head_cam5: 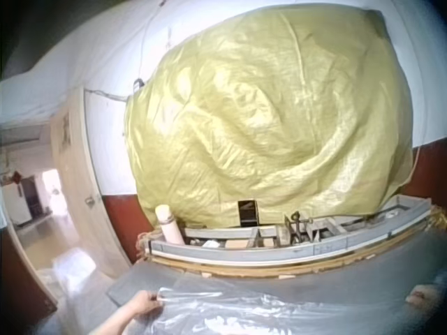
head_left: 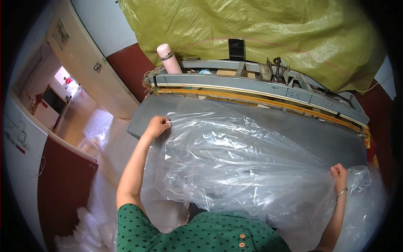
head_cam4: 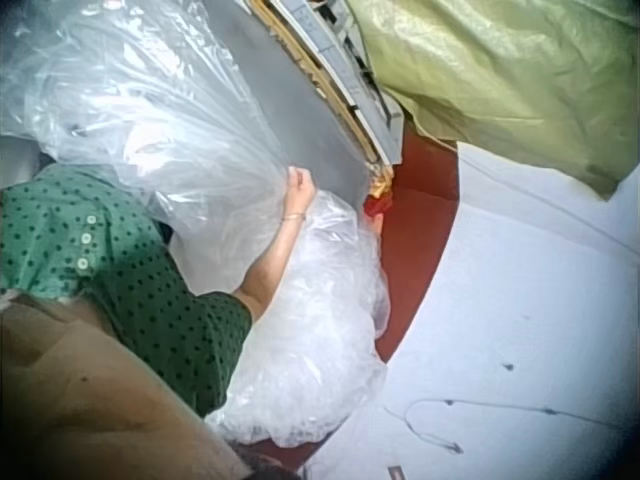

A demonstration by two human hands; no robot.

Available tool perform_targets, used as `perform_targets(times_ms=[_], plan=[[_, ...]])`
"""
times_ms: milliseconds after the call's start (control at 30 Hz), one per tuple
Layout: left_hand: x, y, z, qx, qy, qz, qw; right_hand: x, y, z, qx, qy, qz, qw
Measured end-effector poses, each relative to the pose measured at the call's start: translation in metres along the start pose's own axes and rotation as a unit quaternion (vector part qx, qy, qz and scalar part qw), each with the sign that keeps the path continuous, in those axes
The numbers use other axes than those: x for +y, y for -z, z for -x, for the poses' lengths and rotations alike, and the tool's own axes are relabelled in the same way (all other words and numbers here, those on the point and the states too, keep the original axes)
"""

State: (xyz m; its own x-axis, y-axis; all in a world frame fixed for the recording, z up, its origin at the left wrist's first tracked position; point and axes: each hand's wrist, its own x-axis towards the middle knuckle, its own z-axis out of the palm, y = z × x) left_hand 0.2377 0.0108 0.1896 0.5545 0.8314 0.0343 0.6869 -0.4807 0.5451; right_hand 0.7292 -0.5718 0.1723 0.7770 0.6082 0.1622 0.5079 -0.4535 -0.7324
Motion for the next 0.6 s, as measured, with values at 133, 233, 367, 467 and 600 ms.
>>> perform_targets(times_ms=[133, 233, 367, 467, 600], plan=[[0.057, -0.003, -0.032, 0.145, 0.048, 0.243, 0.958, -0.004, 0.004, 0.005, 0.005, -0.009, -0.003, 1.0], [0.074, -0.017, -0.068, 0.299, -0.033, 0.253, 0.919, -0.01, 0.002, 0.001, 0.0, 0.002, -0.007, 1.0], [0.063, -0.064, -0.077, 0.263, -0.131, 0.155, 0.943, 0.0, 0.021, 0.01, -0.026, -0.04, -0.042, 0.998], [0.081, -0.091, -0.018, 0.113, -0.196, 0.104, 0.968, 0.053, 0.075, 0.051, -0.001, -0.076, 0.005, 0.997], [0.086, -0.071, 0.031, 0.1, -0.152, 0.058, 0.982, 0.099, 0.106, 0.093, 0.016, -0.099, 0.028, 0.995]])
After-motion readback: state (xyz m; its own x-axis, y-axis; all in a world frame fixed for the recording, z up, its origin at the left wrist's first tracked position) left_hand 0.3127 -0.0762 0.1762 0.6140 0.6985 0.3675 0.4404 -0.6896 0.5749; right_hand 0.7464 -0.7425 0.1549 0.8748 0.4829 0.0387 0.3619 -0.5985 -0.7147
